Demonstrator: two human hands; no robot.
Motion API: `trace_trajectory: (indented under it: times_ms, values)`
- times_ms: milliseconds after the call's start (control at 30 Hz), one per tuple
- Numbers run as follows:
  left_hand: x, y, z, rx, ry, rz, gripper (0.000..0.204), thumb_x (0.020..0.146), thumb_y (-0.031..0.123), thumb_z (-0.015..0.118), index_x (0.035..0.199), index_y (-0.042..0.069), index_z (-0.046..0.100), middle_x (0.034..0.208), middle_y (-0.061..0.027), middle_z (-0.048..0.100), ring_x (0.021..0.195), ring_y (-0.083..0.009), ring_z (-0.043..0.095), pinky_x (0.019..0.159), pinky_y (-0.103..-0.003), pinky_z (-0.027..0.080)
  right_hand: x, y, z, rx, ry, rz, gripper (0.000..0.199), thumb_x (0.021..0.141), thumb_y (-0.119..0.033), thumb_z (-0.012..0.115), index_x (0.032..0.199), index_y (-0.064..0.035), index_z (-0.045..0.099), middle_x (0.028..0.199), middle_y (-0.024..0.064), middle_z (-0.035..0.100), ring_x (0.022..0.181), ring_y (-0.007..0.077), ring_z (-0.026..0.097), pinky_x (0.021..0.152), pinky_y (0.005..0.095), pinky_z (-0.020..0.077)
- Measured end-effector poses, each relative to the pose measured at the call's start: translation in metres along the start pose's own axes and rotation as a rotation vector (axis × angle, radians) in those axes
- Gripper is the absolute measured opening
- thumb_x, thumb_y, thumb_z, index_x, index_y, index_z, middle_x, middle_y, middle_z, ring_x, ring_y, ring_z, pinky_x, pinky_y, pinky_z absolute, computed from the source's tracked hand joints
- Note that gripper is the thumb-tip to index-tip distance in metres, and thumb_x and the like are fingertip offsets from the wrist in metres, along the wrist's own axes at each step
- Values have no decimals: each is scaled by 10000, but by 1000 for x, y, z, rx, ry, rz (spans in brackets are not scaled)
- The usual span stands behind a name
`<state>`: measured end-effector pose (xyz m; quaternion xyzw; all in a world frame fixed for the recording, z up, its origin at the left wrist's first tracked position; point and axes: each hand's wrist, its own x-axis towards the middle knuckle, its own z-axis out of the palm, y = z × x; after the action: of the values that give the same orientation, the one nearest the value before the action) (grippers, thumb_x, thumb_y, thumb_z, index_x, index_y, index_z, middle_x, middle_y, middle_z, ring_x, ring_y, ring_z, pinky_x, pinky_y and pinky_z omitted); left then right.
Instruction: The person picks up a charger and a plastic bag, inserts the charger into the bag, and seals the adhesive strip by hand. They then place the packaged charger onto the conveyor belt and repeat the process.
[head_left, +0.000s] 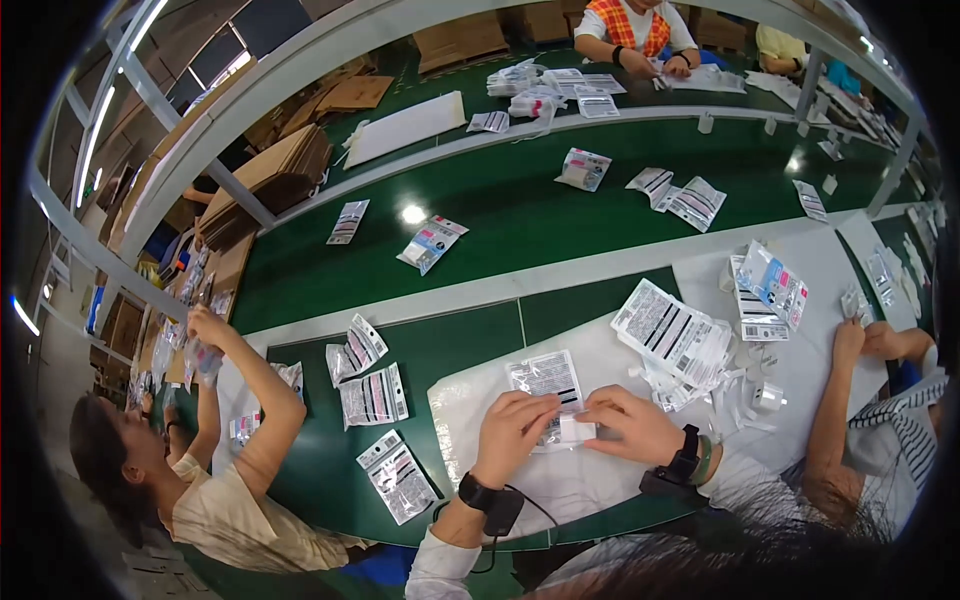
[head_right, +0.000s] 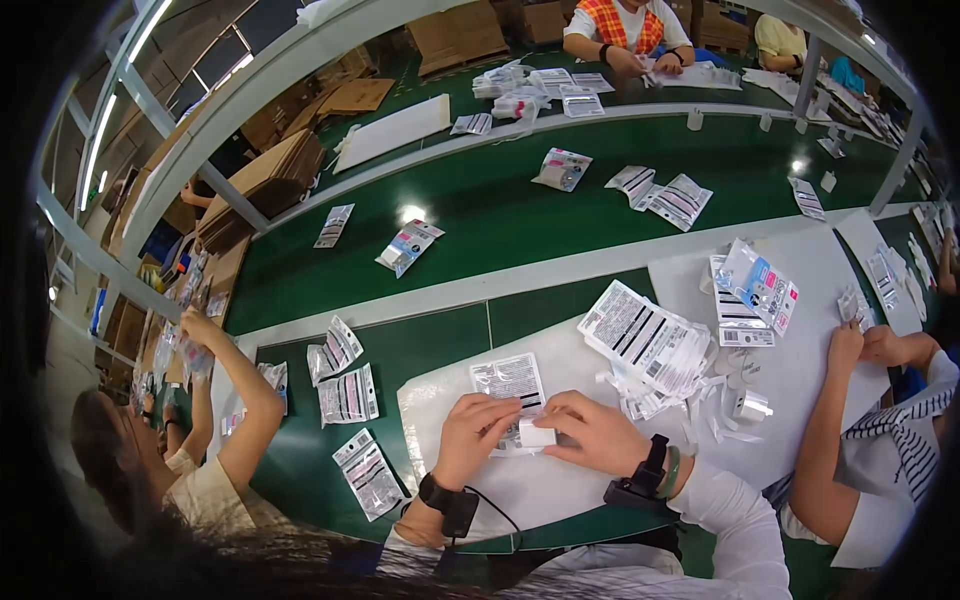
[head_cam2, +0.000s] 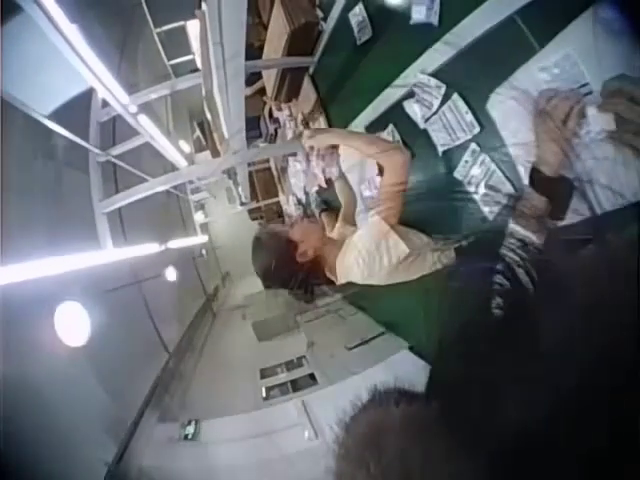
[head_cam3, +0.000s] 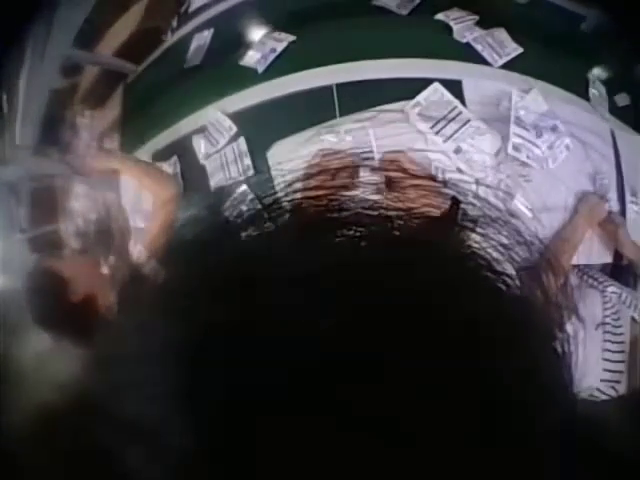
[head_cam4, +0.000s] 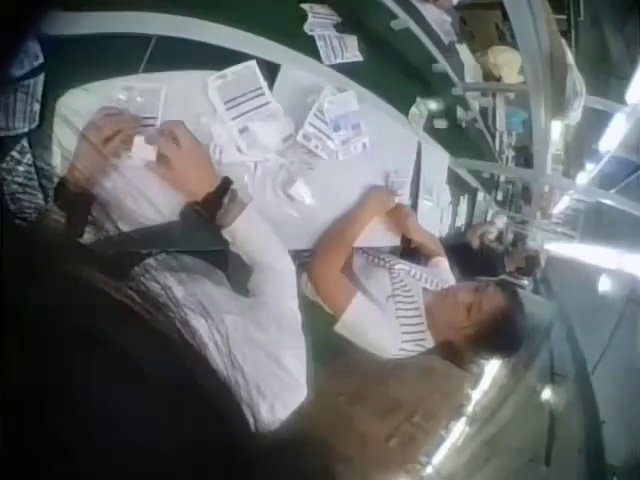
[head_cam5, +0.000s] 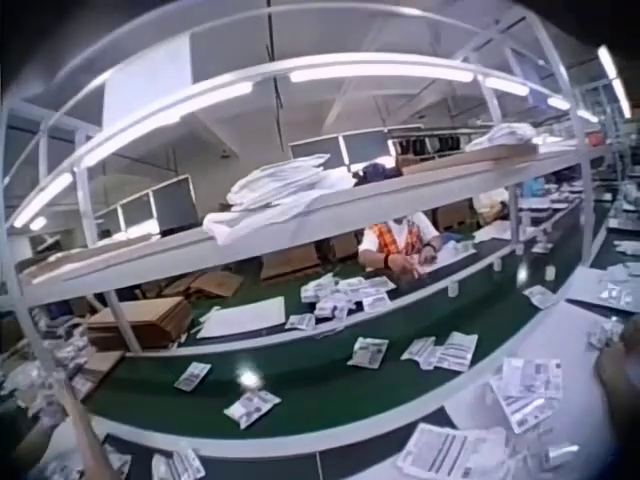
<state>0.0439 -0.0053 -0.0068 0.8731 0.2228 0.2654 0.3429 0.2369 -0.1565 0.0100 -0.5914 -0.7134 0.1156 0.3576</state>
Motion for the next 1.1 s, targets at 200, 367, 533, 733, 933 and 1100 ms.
trace_trajectory:
  times_ms: [200, 367, 533, 733, 933, 1100]
  values:
    - [-5, 3, -1, 144, 79, 46, 174, 858, 175, 748, 1028, 161, 782, 1095, 29, 758, 1025, -193, 653, 889, -329, 458, 25, -14, 9, -151, -33, 69, 405, 810, -271, 791, 1156, -139, 626, 1059, 54, 590, 967, 268, 641, 800, 379, 558]
    - [2, 2, 4, 148, 111, 146, 176, 858, 162, 752, 1030, 164, 789, 1095, 14, 762, 1025, -188, 651, 905, -331, 395, 43, 5, 25, -185, 11, 96, 391, 790, -245, 808, 1086, -99, 599, 1083, 80, 584, 937, 280, 630, 753, 375, 549]
    - [3, 5, -3, 231, 108, 229, 276, 827, 136, 750, 1101, 164, 744, 1131, 20, 728, 1075, -169, 634, 933, -360, 390, 54, 24, 23, -8, -6, 228, 325, 800, -192, 756, 1037, -89, 559, 918, 76, 603, 796, 289, 633, 691, 387, 533]
    - [15, 33, 5, 804, 117, 107, 267, 804, 141, 666, 1069, 148, 632, 1086, 9, 629, 1087, -183, 588, 933, -407, 372, 49, 28, 25, 110, -135, 178, 254, 824, -108, 636, 1053, -115, 526, 843, 91, 658, 764, 340, 655, 686, 443, 522]
    - [24, 26, 18, 924, 133, 41, 183, 807, 181, 629, 987, 151, 606, 1009, -4, 601, 992, -213, 569, 887, -408, 368, 50, 19, 30, 143, -208, 201, 259, 827, -110, 614, 1067, -121, 517, 892, 108, 672, 811, 354, 665, 699, 469, 518]
    - [21, 17, 21, 952, 180, 50, 209, 789, 163, 642, 995, 148, 608, 1002, -8, 598, 962, -223, 563, 864, -413, 372, 49, 22, 35, 152, -177, 157, 261, 823, -102, 608, 1071, -123, 529, 883, 110, 674, 806, 360, 666, 705, 473, 523]
